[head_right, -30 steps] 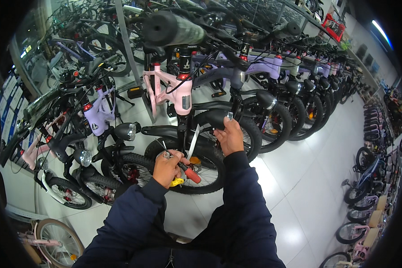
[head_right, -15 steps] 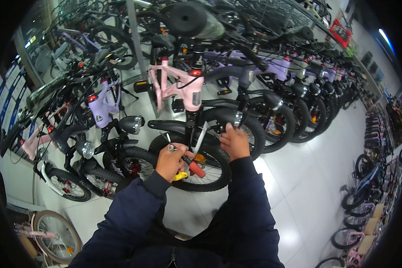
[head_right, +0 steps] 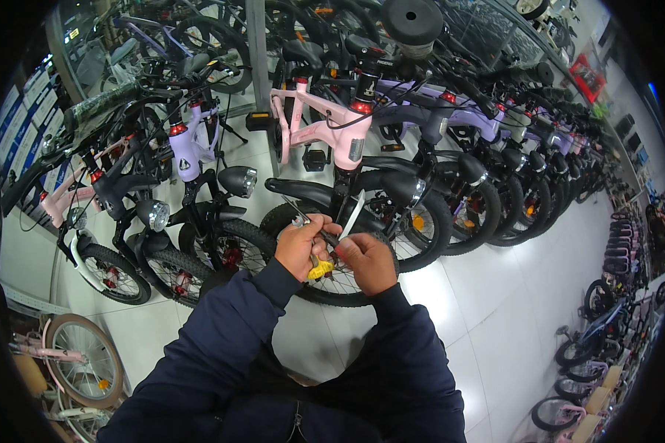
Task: The person uses a screwdriver and pliers to adjust components on several bicycles, including the front wheel, handlebars, and a basket. The person moves between different bikes in the shop to perform these adjustments.
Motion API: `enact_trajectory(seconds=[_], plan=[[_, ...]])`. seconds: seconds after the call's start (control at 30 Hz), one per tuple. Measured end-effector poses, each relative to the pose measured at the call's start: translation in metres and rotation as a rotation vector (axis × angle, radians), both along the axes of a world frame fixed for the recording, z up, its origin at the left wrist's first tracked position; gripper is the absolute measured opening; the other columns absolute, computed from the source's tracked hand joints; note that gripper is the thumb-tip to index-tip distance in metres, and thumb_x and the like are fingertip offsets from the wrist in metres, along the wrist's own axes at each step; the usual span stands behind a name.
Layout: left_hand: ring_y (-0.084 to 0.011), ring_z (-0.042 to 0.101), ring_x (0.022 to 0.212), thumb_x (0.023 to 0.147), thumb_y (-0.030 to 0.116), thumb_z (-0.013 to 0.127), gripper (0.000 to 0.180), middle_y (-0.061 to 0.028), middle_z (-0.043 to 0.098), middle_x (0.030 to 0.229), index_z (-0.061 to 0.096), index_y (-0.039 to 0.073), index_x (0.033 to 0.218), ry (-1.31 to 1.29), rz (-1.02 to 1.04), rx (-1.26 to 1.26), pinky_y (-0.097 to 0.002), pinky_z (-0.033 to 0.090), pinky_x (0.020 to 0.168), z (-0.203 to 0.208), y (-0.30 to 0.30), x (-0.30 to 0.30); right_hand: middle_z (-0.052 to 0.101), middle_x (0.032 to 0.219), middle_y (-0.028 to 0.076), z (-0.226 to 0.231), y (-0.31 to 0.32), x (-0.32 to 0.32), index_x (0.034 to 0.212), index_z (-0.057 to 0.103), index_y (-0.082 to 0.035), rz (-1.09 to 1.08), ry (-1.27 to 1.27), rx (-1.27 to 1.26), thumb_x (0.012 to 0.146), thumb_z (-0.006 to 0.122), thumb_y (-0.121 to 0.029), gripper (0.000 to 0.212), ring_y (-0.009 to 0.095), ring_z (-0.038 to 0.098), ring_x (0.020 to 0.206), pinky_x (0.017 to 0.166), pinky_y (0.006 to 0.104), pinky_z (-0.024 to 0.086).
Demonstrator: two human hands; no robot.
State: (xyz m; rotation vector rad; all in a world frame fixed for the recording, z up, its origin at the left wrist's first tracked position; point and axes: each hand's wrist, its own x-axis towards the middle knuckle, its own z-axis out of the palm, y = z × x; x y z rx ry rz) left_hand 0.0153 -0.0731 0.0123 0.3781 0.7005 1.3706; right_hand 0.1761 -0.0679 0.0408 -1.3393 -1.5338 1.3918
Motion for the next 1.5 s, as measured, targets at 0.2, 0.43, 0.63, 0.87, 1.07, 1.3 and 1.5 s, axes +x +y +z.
enact_trajectory(seconds=[0.2,0.43,0.63,0.87,1.07,1.3,1.5], plan=[[-0.0099,0.044,0.062,0.101,0.023,0.049,0.021,-0.0129,0.063,0.102,0.053,0.004,0.108,-0.175,0.138,0.051,-0.0284,0.045,0.059,-0.003,0.006,0.001,0.063,0.073,0.01,0.018,-0.016,0.002,0.086,0.065,0.0,-0.122,-0.357,0.688,0.078,0.076,-0.016,0.021,0.016,0.06,0.061,0.056,0.0282,0.046],[-0.0117,0.045,0.066,0.101,0.026,0.049,0.024,-0.0125,0.062,0.105,0.053,0.003,0.108,-0.133,0.125,0.08,-0.0301,0.046,0.062,-0.007,0.004,0.013,0.064,0.068,0.01,0.005,-0.029,-0.008,0.094,0.064,0.003,0.041,-0.439,0.434,0.079,0.075,-0.021,0.03,0.017,0.059,0.057,0.055,0.0303,0.047],[-0.0099,0.043,0.064,0.103,0.026,0.043,0.026,-0.0103,0.062,0.107,0.051,0.003,0.111,-0.15,0.28,0.032,-0.0283,0.046,0.063,-0.012,0.009,0.004,0.062,0.068,0.01,0.023,-0.032,0.023,0.079,0.058,0.001,0.131,-0.383,0.332,0.08,0.07,-0.016,0.021,0.015,0.058,0.057,0.053,0.03,0.045],[-0.0086,0.041,0.06,0.104,0.026,0.04,0.029,-0.0115,0.063,0.104,0.053,0.001,0.109,-0.109,0.4,-0.057,-0.0257,0.042,0.055,-0.01,0.013,-0.014,0.056,0.062,0.003,0.036,-0.012,0.067,0.074,0.051,-0.003,-0.348,-0.247,0.325,0.082,0.065,-0.01,0.017,0.009,0.051,0.055,0.051,0.026,0.041],[-0.0098,0.042,0.056,0.103,0.029,0.044,0.032,-0.0124,0.065,0.094,0.054,-0.001,0.109,0.09,0.291,-0.062,-0.0246,0.039,0.052,-0.009,0.011,-0.008,0.056,0.061,0.014,0.02,0.001,0.064,0.076,0.05,-0.002,-0.463,-0.472,0.566,0.082,0.066,-0.016,0.022,0.021,0.052,0.052,0.054,0.0345,0.044],[-0.0126,0.047,0.058,0.102,0.027,0.045,0.028,-0.0033,0.057,0.07,0.056,0.002,0.103,0.129,0.272,-0.082,-0.0288,0.044,0.057,-0.003,0.009,-0.007,0.059,0.065,0.018,0.021,0.002,0.058,0.078,0.051,-0.002,-0.492,-0.563,0.552,0.08,0.066,-0.015,0.02,0.033,0.058,0.058,0.056,0.0386,0.046],[-0.0143,0.046,0.061,0.101,0.027,0.047,0.025,-0.0005,0.046,0.067,0.054,0.003,0.099,0.016,0.198,-0.075,-0.0328,0.045,0.059,0.001,0.006,-0.001,0.06,0.079,0.016,0.019,-0.008,0.038,0.083,0.05,-0.004,-0.191,-0.856,0.828,0.082,0.066,-0.016,0.019,0.038,0.06,0.07,0.06,0.0447,0.047]])
